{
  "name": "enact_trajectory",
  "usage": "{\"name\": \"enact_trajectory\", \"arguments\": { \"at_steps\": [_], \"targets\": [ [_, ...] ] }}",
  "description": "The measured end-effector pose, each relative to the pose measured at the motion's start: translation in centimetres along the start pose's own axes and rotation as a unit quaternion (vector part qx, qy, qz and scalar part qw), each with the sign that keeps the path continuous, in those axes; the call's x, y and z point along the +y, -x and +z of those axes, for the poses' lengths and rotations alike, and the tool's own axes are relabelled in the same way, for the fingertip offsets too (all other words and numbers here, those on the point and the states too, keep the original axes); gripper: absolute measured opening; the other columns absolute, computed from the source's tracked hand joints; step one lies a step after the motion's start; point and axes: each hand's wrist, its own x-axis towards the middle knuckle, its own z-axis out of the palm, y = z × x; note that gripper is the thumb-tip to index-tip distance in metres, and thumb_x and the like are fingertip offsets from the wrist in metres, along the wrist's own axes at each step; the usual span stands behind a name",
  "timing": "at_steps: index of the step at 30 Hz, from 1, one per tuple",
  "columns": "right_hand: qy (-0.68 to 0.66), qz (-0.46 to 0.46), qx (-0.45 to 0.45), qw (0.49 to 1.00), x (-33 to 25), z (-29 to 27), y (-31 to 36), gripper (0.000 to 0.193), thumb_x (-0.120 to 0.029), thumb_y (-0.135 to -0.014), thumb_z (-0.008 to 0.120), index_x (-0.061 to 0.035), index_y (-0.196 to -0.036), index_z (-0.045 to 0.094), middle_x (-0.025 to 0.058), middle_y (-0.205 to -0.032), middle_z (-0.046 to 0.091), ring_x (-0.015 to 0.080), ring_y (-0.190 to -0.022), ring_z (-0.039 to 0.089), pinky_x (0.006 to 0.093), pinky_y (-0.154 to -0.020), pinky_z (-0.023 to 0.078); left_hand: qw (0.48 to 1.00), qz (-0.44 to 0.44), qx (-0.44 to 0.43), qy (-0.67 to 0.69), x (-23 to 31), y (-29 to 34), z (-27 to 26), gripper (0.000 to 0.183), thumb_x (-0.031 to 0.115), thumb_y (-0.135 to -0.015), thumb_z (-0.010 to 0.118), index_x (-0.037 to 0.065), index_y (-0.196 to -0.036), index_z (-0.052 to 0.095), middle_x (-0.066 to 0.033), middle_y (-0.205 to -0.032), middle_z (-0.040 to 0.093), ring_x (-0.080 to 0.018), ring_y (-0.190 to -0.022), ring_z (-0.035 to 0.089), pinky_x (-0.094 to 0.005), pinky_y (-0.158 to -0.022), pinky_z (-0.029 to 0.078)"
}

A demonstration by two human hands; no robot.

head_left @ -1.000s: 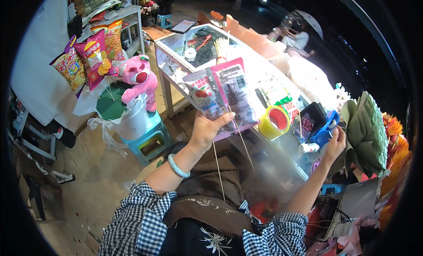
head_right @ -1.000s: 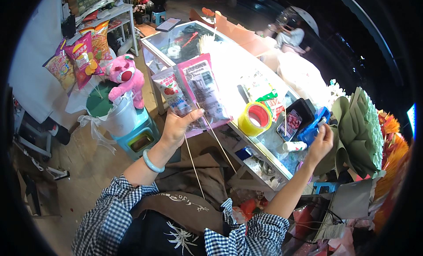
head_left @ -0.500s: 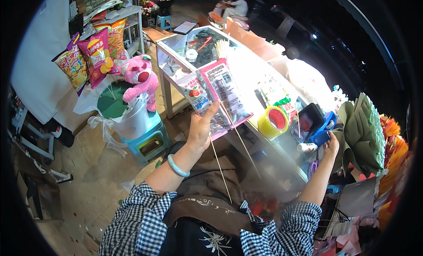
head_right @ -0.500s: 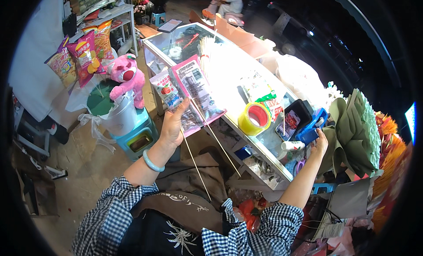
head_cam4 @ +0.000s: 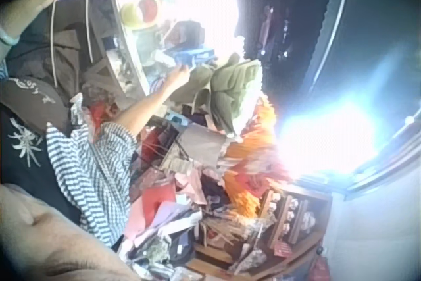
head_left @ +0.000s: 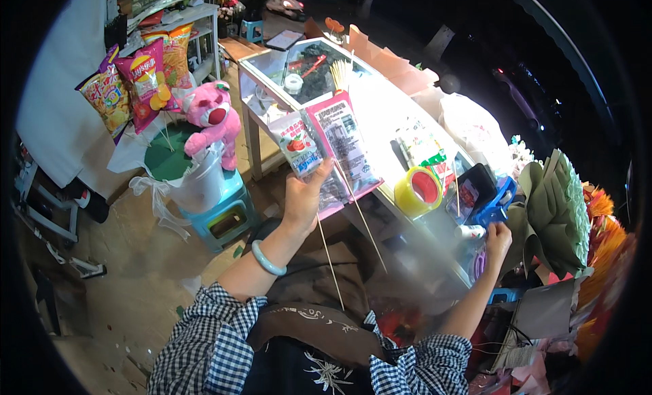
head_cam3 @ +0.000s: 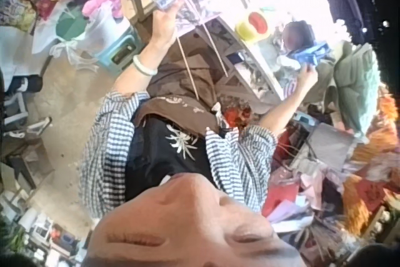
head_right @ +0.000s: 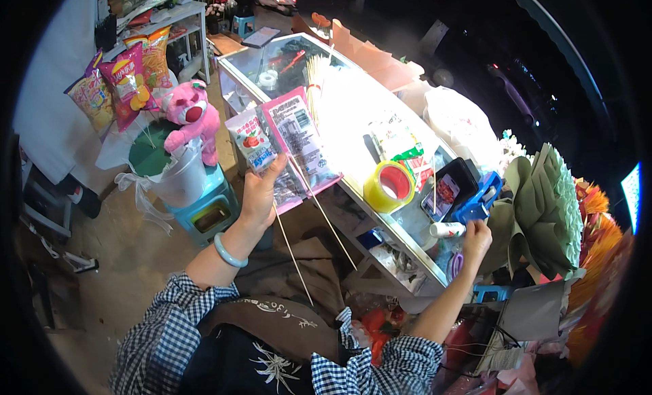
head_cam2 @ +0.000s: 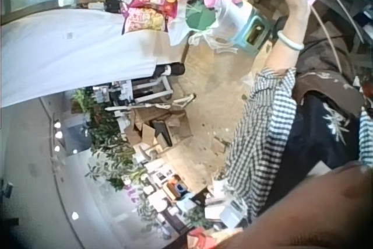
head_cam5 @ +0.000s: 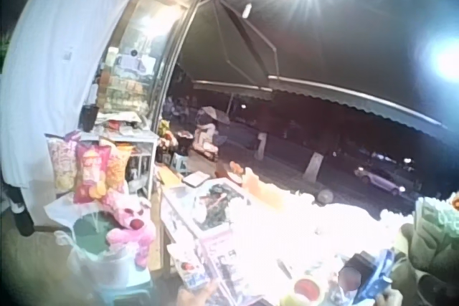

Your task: The person attaches snack packets to wooden skewers using yellow tape and scissors. They secure each packet to a skewer, trim excess tape, and place the finished skewers into a green foam base. The process is repeated for multiple snack packets.

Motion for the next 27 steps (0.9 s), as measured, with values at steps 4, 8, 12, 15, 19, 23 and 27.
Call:
{"name": "enact_trajectory", "arguments": {
  "at_steps": [4, 8, 12, 15, 19, 23, 27],
  "targets": [
    [-0.321, -0.083, -0.157, 0.930, -14.8, -1.0, 3.7, 0.015, -0.002, -0.090, 0.053, 0.0010, -0.096, 0.067, -0.0001, -0.063, 0.053, 0.0057, -0.058, 0.048, 0.0242, -0.053, 0.041, 0.999, 0.000, -0.030, -0.033, -0.3, 0.5, 0.9, 0.031, 0.018, -0.089, 0.066, -0.003, -0.111, 0.061, -0.0083, -0.105, 0.065, -0.0119, -0.092, 0.061, -0.0281, -0.083, 0.049],
    [-0.322, -0.273, -0.285, 0.861, -25.7, -1.0, 6.2, 0.020, 0.003, -0.084, 0.054, -0.0005, -0.101, 0.065, 0.0106, -0.073, 0.056, 0.0181, -0.060, 0.054, 0.0295, -0.057, 0.044, 0.998, -0.034, -0.034, -0.046, -0.4, 1.1, 1.4, 0.031, 0.021, -0.090, 0.065, -0.003, -0.109, 0.062, -0.0080, -0.103, 0.066, -0.0113, -0.089, 0.061, -0.0286, -0.080, 0.050],
    [-0.262, -0.290, -0.327, 0.861, -30.7, 0.9, 5.6, 0.018, -0.016, -0.084, 0.061, 0.0007, -0.079, 0.065, 0.0163, -0.069, 0.059, 0.0318, -0.060, 0.058, 0.0385, -0.056, 0.044, 0.997, -0.050, -0.051, -0.024, -0.2, 1.4, 1.2, 0.032, 0.025, -0.091, 0.064, -0.002, -0.107, 0.063, -0.0065, -0.098, 0.067, -0.0104, -0.085, 0.061, -0.0281, -0.078, 0.050],
    [-0.220, -0.283, -0.325, 0.875, -32.2, 2.2, 5.2, 0.026, -0.023, -0.085, 0.062, -0.0002, -0.072, 0.064, 0.0169, -0.064, 0.059, 0.0342, -0.059, 0.058, 0.0407, -0.057, 0.045, 0.991, 0.020, -0.062, -0.116, -0.4, 1.4, 1.0, 0.032, 0.029, -0.091, 0.064, -0.001, -0.101, 0.065, -0.0047, -0.093, 0.067, -0.0086, -0.080, 0.061, -0.0245, -0.072, 0.049],
    [-0.129, -0.286, -0.247, 0.917, -32.1, 1.9, 5.3, 0.040, -0.037, -0.078, 0.072, 0.0001, -0.069, 0.063, 0.0136, -0.058, 0.058, 0.0268, -0.054, 0.059, 0.0358, -0.052, 0.045, 0.983, -0.010, -0.045, -0.177, -0.6, 1.3, 0.9, 0.032, 0.030, -0.091, 0.064, -0.001, -0.098, 0.066, -0.0034, -0.092, 0.067, -0.0071, -0.081, 0.059, -0.0231, -0.072, 0.047],
    [-0.052, -0.230, -0.203, 0.950, -29.9, 1.8, 4.8, 0.053, -0.051, -0.070, 0.075, -0.0016, -0.062, 0.059, 0.0120, -0.056, 0.058, 0.0259, -0.054, 0.059, 0.0345, -0.052, 0.044, 0.995, 0.033, -0.061, -0.075, -1.0, 1.6, 1.5, 0.033, 0.030, -0.089, 0.066, 0.000, -0.102, 0.066, -0.0027, -0.095, 0.067, -0.0075, -0.081, 0.059, -0.0234, -0.074, 0.047],
    [-0.153, -0.197, -0.141, 0.958, -24.7, 3.7, 3.2, 0.040, -0.041, -0.079, 0.070, -0.0031, -0.070, 0.060, 0.0131, -0.063, 0.061, 0.0304, -0.060, 0.061, 0.0398, -0.057, 0.047, 0.998, -0.025, -0.052, -0.022, -0.7, 1.4, 1.5, 0.035, 0.028, -0.089, 0.066, 0.001, -0.111, 0.060, -0.0041, -0.107, 0.063, -0.0106, -0.096, 0.058, -0.0280, -0.086, 0.045]
  ]
}}
